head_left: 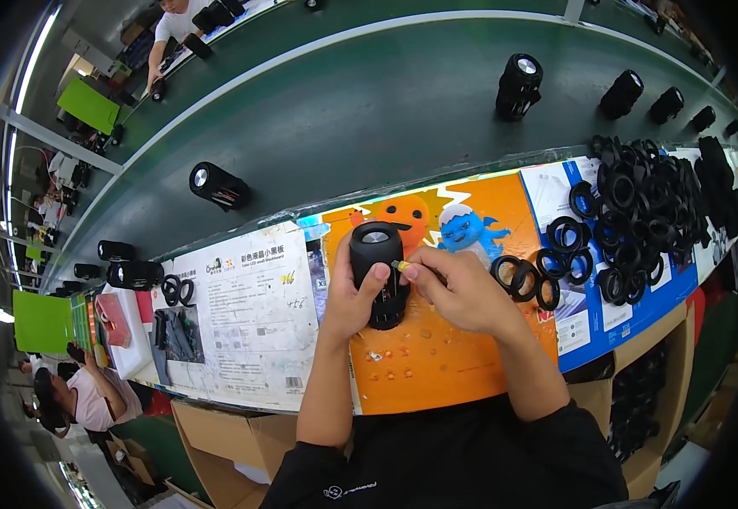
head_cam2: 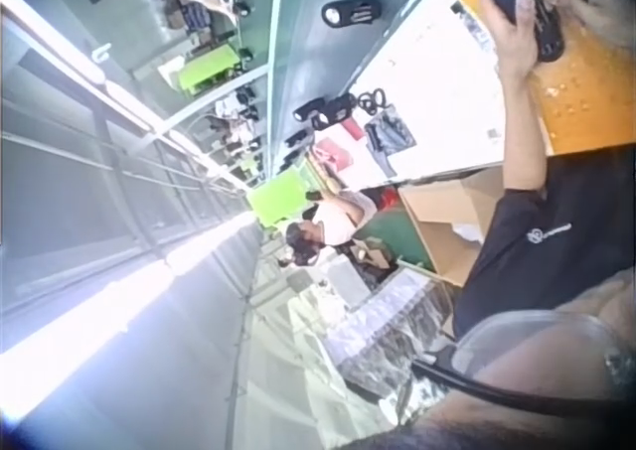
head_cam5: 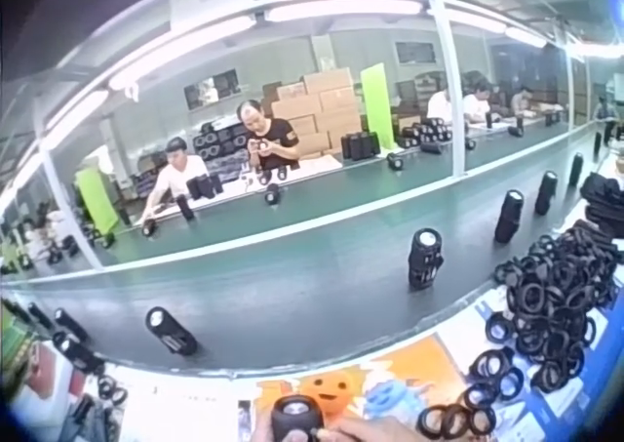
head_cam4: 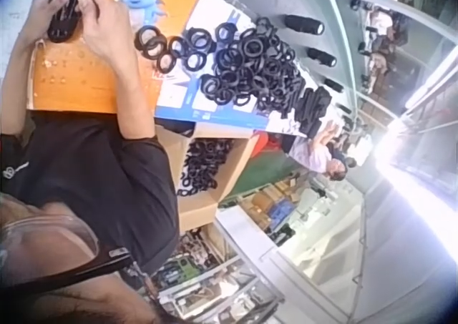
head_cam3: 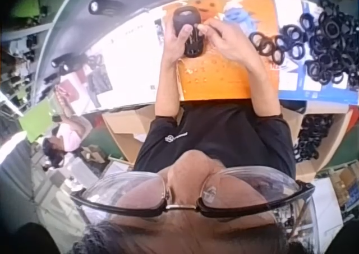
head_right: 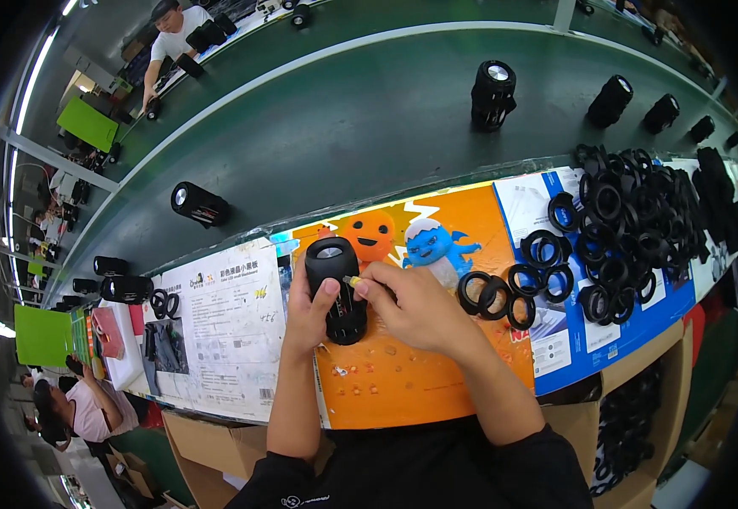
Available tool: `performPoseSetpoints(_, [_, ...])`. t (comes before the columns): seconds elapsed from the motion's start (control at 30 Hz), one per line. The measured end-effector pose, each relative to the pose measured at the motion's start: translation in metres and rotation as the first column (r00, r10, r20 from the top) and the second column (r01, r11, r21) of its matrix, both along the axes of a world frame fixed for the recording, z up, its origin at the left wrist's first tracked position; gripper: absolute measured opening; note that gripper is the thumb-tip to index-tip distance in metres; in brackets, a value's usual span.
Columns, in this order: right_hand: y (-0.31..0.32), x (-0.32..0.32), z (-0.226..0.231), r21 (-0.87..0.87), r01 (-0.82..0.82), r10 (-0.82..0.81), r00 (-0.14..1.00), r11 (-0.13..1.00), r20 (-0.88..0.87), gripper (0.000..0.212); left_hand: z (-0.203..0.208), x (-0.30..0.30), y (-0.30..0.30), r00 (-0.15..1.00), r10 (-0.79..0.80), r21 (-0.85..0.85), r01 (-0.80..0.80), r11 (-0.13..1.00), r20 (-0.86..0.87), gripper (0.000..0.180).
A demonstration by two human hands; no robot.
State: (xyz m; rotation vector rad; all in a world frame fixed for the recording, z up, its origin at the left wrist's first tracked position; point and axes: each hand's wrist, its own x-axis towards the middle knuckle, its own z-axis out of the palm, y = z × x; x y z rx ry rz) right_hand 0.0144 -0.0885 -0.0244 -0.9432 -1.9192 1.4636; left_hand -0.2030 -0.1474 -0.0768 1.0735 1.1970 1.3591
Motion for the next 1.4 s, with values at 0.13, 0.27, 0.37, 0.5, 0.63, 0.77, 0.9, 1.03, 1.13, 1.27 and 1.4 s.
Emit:
performPoseSetpoints(0.13, [-0.003, -0.003, -0.004, -0.032, 0.014, -0.015, 0.999, 0.999, -0.04, 0.022, 0.001, 0.003, 0.0, 1.0, 0.005, 0.045, -0.004, 0.999, -0.016, 0.071])
performPoseSetpoints(0.27, [-0.016, -0.011, -0.005, 0.275, 0.132, -0.163, 0.982, 0.952, 0.094, 0.021, 0.005, 0.003, 0.003, 0.98, 0.066, 0.132, -0.041, 0.99, -0.19, 0.074])
performPoseSetpoints(0.37, [-0.017, -0.012, -0.005, 0.413, 0.169, -0.233, 0.966, 0.895, 0.109, 0.019, 0.002, 0.004, 0.003, 0.969, 0.077, 0.172, -0.036, 0.984, -0.237, 0.076])
performPoseSetpoints(0.5, [-0.004, -0.003, -0.019, -0.145, 0.015, -0.031, 0.993, 0.989, -0.111, 0.017, 0.005, 0.004, -0.001, 0.99, 0.029, 0.132, -0.011, 0.991, -0.136, 0.077])
performPoseSetpoints(0.63, [-0.017, -0.015, -0.016, 0.163, 0.169, -0.156, 0.984, 0.972, -0.088, 0.022, 0.005, 0.003, -0.004, 0.988, 0.054, 0.13, -0.035, 0.991, -0.145, 0.079])
performPoseSetpoints(0.77, [-0.017, -0.01, 0.0, 0.265, 0.179, -0.172, 0.984, 0.948, -0.048, 0.029, 0.011, 0.002, -0.008, 0.996, 0.027, 0.152, -0.014, 0.988, -0.087, 0.082])
performPoseSetpoints(0.9, [-0.013, -0.016, -0.018, -0.252, 0.067, -0.125, 0.967, 0.965, -0.222, 0.028, 0.009, -0.003, -0.007, 0.99, 0.013, 0.126, 0.005, 0.992, -0.141, 0.082])
performPoseSetpoints(1.03, [-0.03, -0.023, 0.003, 0.01, 0.225, -0.222, 0.969, 0.974, -0.108, 0.028, 0.007, -0.002, -0.008, 0.99, 0.048, 0.136, -0.03, 0.99, -0.133, 0.081])
performPoseSetpoints(1.13, [-0.036, -0.025, 0.012, 0.436, 0.28, -0.314, 0.949, 0.855, 0.006, 0.029, 0.008, -0.003, -0.009, 0.991, 0.053, 0.154, -0.035, 0.987, -0.119, 0.082])
performPoseSetpoints(1.27, [-0.015, -0.018, -0.003, -0.025, 0.176, -0.178, 0.972, 0.984, -0.156, 0.032, 0.011, -0.003, -0.01, 0.993, 0.041, 0.152, -0.024, 0.988, -0.111, 0.084])
performPoseSetpoints(1.4, [-0.005, -0.009, -0.009, -0.337, 0.008, -0.094, 0.966, 0.941, -0.24, 0.034, 0.004, -0.001, -0.007, 0.989, 0.056, 0.174, -0.031, 0.984, -0.137, 0.082])
